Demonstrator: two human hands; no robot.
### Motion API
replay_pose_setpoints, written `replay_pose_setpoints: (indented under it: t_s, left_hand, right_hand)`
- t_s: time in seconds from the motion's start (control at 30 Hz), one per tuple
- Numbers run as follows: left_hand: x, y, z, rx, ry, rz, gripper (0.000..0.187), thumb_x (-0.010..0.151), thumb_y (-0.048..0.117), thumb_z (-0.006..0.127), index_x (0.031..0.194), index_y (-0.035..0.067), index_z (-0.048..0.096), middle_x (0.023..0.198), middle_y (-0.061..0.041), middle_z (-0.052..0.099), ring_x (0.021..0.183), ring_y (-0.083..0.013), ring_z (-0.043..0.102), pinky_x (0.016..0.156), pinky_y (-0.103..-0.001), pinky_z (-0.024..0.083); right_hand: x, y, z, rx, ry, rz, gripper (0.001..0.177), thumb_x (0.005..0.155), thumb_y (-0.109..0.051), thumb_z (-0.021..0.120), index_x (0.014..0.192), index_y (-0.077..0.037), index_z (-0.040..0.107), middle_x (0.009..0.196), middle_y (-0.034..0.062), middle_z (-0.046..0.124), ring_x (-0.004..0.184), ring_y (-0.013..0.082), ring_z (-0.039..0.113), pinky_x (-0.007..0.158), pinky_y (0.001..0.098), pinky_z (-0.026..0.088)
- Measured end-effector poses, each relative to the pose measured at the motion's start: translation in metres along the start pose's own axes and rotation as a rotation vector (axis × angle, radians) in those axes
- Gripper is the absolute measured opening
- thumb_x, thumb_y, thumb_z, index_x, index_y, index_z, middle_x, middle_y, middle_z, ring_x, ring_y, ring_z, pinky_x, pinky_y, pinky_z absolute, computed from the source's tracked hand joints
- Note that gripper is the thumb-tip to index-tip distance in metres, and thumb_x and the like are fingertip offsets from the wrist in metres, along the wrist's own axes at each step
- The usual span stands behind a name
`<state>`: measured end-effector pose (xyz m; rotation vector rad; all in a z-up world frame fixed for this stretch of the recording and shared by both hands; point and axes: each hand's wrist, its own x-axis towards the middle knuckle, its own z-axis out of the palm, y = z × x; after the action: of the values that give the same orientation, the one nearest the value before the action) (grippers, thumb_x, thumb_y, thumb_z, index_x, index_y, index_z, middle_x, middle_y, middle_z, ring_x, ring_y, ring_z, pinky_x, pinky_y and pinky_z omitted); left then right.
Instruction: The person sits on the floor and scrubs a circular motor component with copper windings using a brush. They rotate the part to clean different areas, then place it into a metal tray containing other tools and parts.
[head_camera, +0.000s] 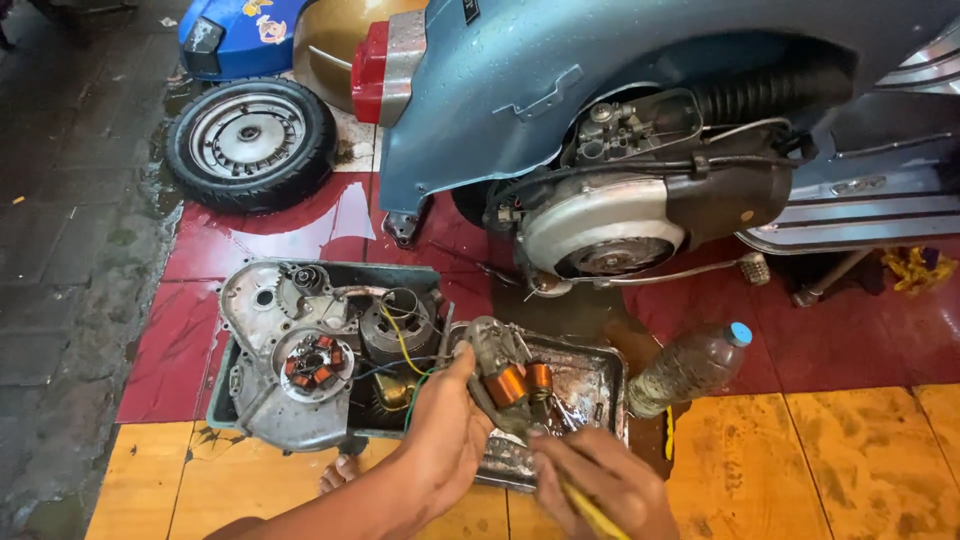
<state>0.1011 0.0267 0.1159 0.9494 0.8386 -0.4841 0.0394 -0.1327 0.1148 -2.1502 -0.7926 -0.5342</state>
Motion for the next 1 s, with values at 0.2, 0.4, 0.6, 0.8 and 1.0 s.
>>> replay_pose_setpoints:
  t_s: [0.2, 0.4, 0.6, 0.8, 1.0]
  left_hand:
    - [-0.04, 0.038, 0.016, -0.082, 0.013, -0.025, 0.048, 0.114, 0.028, 0.029, 0.12, -0.004, 0.065, 0.114, -0.027, 0.075, 0.109, -0.0296, 0.067, 0.105, -0.04, 0.051]
    - [-0.029, 0.04, 0.008, -0.203, -0.011, 0.0, 0.055, 0.114, 0.034, 0.026, 0.122, -0.009, 0.06, 0.114, -0.033, 0.073, 0.112, -0.0338, 0.068, 0.105, -0.041, 0.049]
    - [-0.038, 0.046, 0.007, -0.129, 0.017, -0.01, 0.06, 0.112, 0.039, 0.027, 0.128, -0.005, 0.064, 0.116, -0.028, 0.076, 0.112, -0.0287, 0.069, 0.11, -0.041, 0.048]
    - [-0.021, 0.034, -0.002, -0.11, -0.057, 0.03, 0.061, 0.111, 0.044, 0.028, 0.12, -0.002, 0.067, 0.104, -0.023, 0.076, 0.105, -0.0254, 0.069, 0.114, -0.035, 0.044]
    - [-0.021, 0.033, 0.001, -0.098, -0.078, 0.034, 0.057, 0.113, 0.042, 0.028, 0.116, 0.0, 0.066, 0.098, -0.025, 0.074, 0.093, -0.0306, 0.066, 0.088, -0.043, 0.051]
  right_hand:
    - [-0.007, 0.009, 0.012, -0.009, 0.125, 0.151, 0.021, 0.083, 0.002, 0.071, 0.102, -0.004, 0.077, 0.079, 0.0066, 0.076, 0.056, 0.0105, 0.066, 0.052, 0.0207, 0.053]
    - [-0.01, 0.013, 0.011, -0.137, 0.158, 0.188, 0.013, 0.086, -0.005, 0.069, 0.096, -0.002, 0.078, 0.077, 0.0081, 0.075, 0.055, 0.0089, 0.072, 0.047, 0.0134, 0.063]
    - [-0.017, 0.017, 0.004, -0.009, 0.084, 0.257, 0.012, 0.088, -0.005, 0.068, 0.095, 0.002, 0.075, 0.084, 0.0076, 0.075, 0.061, 0.0057, 0.078, 0.046, 0.0083, 0.071]
    - [-0.01, 0.013, 0.004, -0.01, 0.248, 0.248, 0.016, 0.087, -0.006, 0.065, 0.096, -0.002, 0.078, 0.078, 0.0076, 0.073, 0.056, 0.0107, 0.068, 0.057, 0.0194, 0.058]
    - [0.013, -0.004, -0.013, -0.114, 0.473, 0.56, 0.02, 0.089, -0.011, 0.064, 0.094, 0.003, 0.077, 0.083, 0.0138, 0.076, 0.062, 0.0164, 0.071, 0.053, 0.0237, 0.051]
